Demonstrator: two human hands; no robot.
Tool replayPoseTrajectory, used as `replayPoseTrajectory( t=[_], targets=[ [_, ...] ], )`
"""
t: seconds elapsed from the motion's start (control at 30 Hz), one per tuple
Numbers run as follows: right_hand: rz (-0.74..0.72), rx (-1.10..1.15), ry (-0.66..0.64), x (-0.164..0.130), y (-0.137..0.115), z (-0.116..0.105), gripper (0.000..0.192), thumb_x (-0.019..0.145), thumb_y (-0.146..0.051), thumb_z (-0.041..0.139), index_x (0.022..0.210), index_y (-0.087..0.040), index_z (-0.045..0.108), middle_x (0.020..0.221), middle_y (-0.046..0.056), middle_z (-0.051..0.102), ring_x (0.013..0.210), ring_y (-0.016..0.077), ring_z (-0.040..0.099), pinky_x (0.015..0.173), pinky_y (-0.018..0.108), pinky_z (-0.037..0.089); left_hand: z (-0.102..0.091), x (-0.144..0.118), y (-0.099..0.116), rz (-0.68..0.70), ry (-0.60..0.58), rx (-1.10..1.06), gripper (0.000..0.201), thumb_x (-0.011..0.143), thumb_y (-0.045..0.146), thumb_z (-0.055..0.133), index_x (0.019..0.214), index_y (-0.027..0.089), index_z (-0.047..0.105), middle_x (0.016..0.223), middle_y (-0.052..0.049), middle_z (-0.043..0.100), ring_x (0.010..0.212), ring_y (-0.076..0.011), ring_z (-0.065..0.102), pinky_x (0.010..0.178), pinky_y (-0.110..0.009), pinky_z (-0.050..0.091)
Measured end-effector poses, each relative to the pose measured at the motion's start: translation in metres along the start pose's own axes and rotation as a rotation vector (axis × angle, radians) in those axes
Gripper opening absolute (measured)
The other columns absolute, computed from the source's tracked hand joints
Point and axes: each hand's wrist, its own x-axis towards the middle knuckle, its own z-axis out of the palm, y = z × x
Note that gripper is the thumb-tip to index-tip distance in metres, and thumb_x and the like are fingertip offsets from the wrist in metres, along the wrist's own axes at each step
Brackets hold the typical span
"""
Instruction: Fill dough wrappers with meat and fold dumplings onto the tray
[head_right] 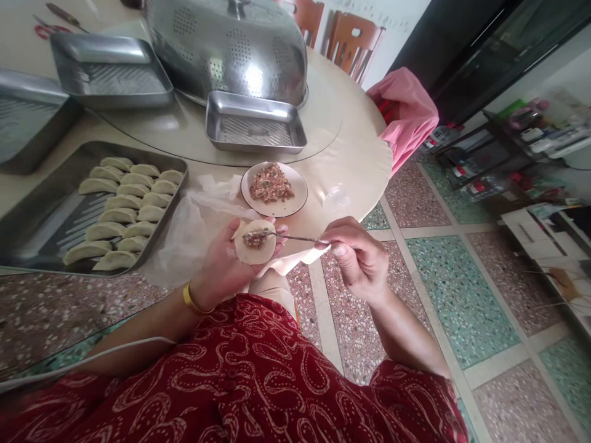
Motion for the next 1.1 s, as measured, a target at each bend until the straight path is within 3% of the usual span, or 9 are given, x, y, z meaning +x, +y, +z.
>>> replayPoseTrajectory(
  t=[0.23, 0.4, 0.5, 0.63, 0.7, 0.83, 1.0, 1.1],
  targets=[
    [-0.049, 0.025, -0.026, 0.012, -0.003, -0.005, 0.018, 0.092, -0.027, 0.067, 0.107, -0.035, 0.072, 0.084, -0.002, 0.073, 0.081, 0.0201, 0.068, 0.076, 0.041, 0.057, -0.005, 0.000, 0.002, -0.112, -0.063, -0.002, 0.056, 0.097, 0.049, 0.039, 0.116, 0.003, 0.063, 0.103, -0.022, 0.071, 0.109, -0.0342, 0.067, 0.089, -0.042, 0.057],
    [-0.033, 0.074, -0.131, 0.018, 0.003, 0.003, 0.015, 0.092, -0.025, 0.067, 0.105, -0.031, 0.072, 0.083, -0.001, 0.072, 0.082, 0.0186, 0.066, 0.073, 0.038, 0.056, -0.010, 0.001, 0.001, -0.181, -0.107, -0.013, 0.060, 0.095, 0.055, 0.041, 0.111, 0.003, 0.065, 0.101, -0.022, 0.072, 0.107, -0.0331, 0.068, 0.091, -0.041, 0.057],
    [-0.026, 0.100, -0.111, 0.018, 0.004, 0.006, 0.017, 0.092, -0.024, 0.066, 0.106, -0.032, 0.073, 0.082, -0.001, 0.072, 0.082, 0.0186, 0.066, 0.071, 0.038, 0.055, -0.008, -0.001, 0.001, -0.149, -0.099, -0.033, 0.056, 0.095, 0.050, 0.043, 0.113, 0.003, 0.065, 0.102, -0.022, 0.072, 0.109, -0.0322, 0.068, 0.092, -0.040, 0.056],
    [-0.057, 0.065, 0.123, 0.011, 0.002, 0.011, 0.022, 0.095, -0.025, 0.061, 0.112, -0.034, 0.073, 0.081, -0.001, 0.071, 0.077, 0.0176, 0.066, 0.061, 0.034, 0.056, -0.005, -0.003, -0.001, -0.022, -0.068, -0.099, 0.057, 0.098, 0.048, 0.037, 0.128, 0.005, 0.059, 0.113, -0.020, 0.071, 0.117, -0.0291, 0.065, 0.094, -0.037, 0.055],
    [-0.102, 0.004, 0.168, 0.004, 0.002, 0.014, 0.024, 0.097, -0.024, 0.059, 0.115, -0.034, 0.072, 0.080, 0.000, 0.071, 0.075, 0.0165, 0.066, 0.054, 0.031, 0.055, -0.004, -0.003, -0.003, 0.036, -0.053, -0.115, 0.059, 0.098, 0.048, 0.036, 0.135, 0.006, 0.054, 0.115, -0.018, 0.071, 0.119, -0.0279, 0.064, 0.096, -0.037, 0.055],
    [-0.161, -0.117, 0.132, -0.011, 0.004, 0.022, 0.029, 0.098, -0.023, 0.057, 0.121, -0.036, 0.069, 0.080, -0.001, 0.072, 0.073, 0.0162, 0.065, 0.050, 0.029, 0.055, -0.005, -0.002, -0.004, 0.081, -0.034, -0.073, 0.061, 0.099, 0.049, 0.034, 0.138, 0.007, 0.053, 0.115, -0.016, 0.072, 0.118, -0.0280, 0.064, 0.101, -0.040, 0.052],
    [-0.140, -0.212, 0.081, -0.019, -0.001, 0.030, 0.029, 0.098, -0.021, 0.056, 0.120, -0.035, 0.067, 0.080, -0.001, 0.073, 0.076, 0.0181, 0.067, 0.056, 0.033, 0.056, -0.004, -0.001, -0.002, 0.097, -0.006, -0.072, 0.057, 0.100, 0.049, 0.030, 0.132, 0.010, 0.057, 0.104, -0.011, 0.076, 0.114, -0.0259, 0.067, 0.102, -0.039, 0.052],
    [-0.124, -0.216, 0.108, -0.016, 0.005, 0.028, 0.028, 0.100, -0.021, 0.052, 0.117, -0.038, 0.066, 0.079, -0.002, 0.072, 0.073, 0.0165, 0.067, 0.054, 0.031, 0.053, -0.006, 0.002, -0.002, 0.097, 0.002, -0.070, 0.058, 0.100, 0.048, 0.031, 0.135, 0.009, 0.054, 0.109, -0.013, 0.074, 0.114, -0.0270, 0.066, 0.100, -0.040, 0.053]
  ],
)
